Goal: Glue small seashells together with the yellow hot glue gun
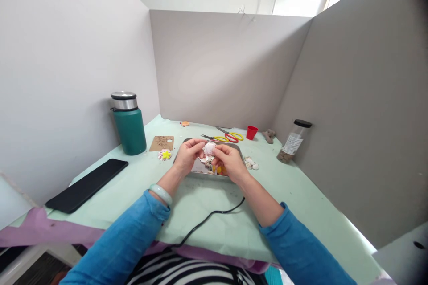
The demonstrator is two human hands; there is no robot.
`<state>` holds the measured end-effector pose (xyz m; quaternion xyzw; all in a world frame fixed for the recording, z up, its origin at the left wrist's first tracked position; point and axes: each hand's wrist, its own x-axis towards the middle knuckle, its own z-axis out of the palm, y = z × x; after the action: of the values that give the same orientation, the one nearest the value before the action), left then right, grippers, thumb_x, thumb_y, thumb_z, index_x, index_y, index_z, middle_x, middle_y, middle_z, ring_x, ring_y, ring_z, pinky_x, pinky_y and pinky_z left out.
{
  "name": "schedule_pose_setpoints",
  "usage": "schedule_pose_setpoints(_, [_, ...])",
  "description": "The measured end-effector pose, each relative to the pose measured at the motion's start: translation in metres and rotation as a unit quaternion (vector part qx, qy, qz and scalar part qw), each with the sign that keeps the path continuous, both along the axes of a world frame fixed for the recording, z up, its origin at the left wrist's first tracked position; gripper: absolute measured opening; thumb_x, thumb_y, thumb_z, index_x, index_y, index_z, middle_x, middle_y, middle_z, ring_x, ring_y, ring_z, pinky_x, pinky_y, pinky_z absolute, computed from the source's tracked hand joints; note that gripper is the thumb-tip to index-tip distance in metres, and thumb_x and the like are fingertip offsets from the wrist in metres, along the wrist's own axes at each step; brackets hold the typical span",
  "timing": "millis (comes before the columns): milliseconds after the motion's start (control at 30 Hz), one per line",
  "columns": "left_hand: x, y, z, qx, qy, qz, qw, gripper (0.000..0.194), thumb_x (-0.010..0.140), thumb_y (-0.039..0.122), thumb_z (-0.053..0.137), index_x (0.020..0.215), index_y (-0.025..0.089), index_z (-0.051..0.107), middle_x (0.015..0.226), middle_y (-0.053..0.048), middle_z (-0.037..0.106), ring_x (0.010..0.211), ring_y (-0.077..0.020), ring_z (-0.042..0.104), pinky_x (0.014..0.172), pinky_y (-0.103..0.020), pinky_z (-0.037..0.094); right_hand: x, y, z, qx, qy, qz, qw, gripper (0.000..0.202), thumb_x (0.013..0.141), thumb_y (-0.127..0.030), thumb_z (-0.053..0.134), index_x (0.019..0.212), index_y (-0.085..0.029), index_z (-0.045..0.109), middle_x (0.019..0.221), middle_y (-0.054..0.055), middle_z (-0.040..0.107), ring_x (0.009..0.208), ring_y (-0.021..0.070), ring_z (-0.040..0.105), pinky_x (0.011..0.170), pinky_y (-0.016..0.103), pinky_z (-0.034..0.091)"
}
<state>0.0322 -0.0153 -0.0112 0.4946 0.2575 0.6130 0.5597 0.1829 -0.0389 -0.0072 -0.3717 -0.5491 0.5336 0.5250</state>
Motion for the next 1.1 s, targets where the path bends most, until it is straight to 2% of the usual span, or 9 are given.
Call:
schedule_pose_setpoints(167, [-0.0012, 0.0009, -0.0012, -0.01, 0.008, -0.012, 1.0, 0.019, 0.065, 0.025, 0.072, 0.078, 0.012, 0.068, 0.047, 0.003, 0.053, 0.04, -0.0062, 0.044, 0.045, -0.021, 0.036, 0.0003, 0.0003, -0.0003, 0.005, -0.002, 0.003, 1.0, 0.026, 0.07, -0.038, 0.065, 0.081, -0.015, 0.061, 0.049, -0.001, 0.062, 0.041, 0.0072, 0.052, 0.042, 0.016, 0.041])
schedule_pose_setpoints(467, [-0.0001, 0.0003, -0.0002, -0.014, 0.005, -0.012, 1.0, 0.024, 0.067, 0.029, 0.071, 0.084, 0.013, 0.066, 0.052, 0.004, 0.052, 0.041, -0.0057, 0.044, 0.046, -0.021, 0.038, -0.0002, 0.0002, -0.0011, 0.016, -0.01, -0.003, 1.0, 0.025, 0.071, -0.038, 0.065, 0.081, -0.015, 0.061, 0.049, -0.002, 0.061, 0.041, 0.0074, 0.052, 0.042, 0.017, 0.041])
schedule_pose_setpoints(633, [-0.0011, 0.0023, -0.0012, -0.013, 0.025, -0.012, 1.0, 0.024, 0.067, 0.033, 0.071, 0.075, 0.012, 0.064, 0.053, 0.004, 0.05, 0.039, -0.0039, 0.037, 0.045, -0.022, 0.037, -0.0007, -0.0005, -0.0006, 0.023, -0.01, -0.004, 1.0, 0.025, 0.07, -0.038, 0.065, 0.08, -0.015, 0.06, 0.048, -0.002, 0.06, 0.041, 0.0078, 0.052, 0.042, 0.017, 0.04])
schedule_pose_setpoints(733, [-0.0026, 0.0024, -0.0004, -0.024, 0.03, -0.027, 0.999, 0.023, 0.066, 0.032, 0.072, 0.073, 0.012, 0.063, 0.052, 0.004, 0.049, 0.038, -0.003, 0.033, 0.044, -0.022, 0.037, -0.001, -0.0009, -0.0008, 0.022, -0.012, -0.002, 1.0, 0.026, 0.069, -0.039, 0.065, 0.079, -0.016, 0.06, 0.049, -0.003, 0.059, 0.041, 0.0076, 0.051, 0.041, 0.017, 0.041])
schedule_pose_setpoints(867, [-0.0044, 0.0013, 0.0019, -0.044, 0.023, -0.044, 0.998, 0.023, 0.064, 0.03, 0.073, 0.075, 0.012, 0.063, 0.054, 0.003, 0.05, 0.04, -0.0037, 0.035, 0.044, -0.022, 0.036, -0.0009, -0.0025, 0.0001, 0.017, -0.016, 0.004, 1.0, 0.026, 0.069, -0.04, 0.065, 0.078, -0.016, 0.06, 0.05, -0.003, 0.059, 0.041, 0.0075, 0.051, 0.04, 0.017, 0.04])
schedule_pose_setpoints(1100, [-0.0079, 0.0011, 0.0037, -0.037, 0.029, -0.079, 0.996, 0.023, 0.065, 0.028, 0.073, 0.079, 0.011, 0.066, 0.047, 0.005, 0.046, 0.038, -0.0024, 0.031, 0.043, -0.02, 0.031, 0.0009, -0.0057, 0.0038, 0.011, -0.023, 0.013, 1.0, 0.027, 0.068, -0.04, 0.066, 0.08, -0.016, 0.06, 0.05, -0.003, 0.059, 0.041, 0.0085, 0.052, 0.04, 0.018, 0.04])
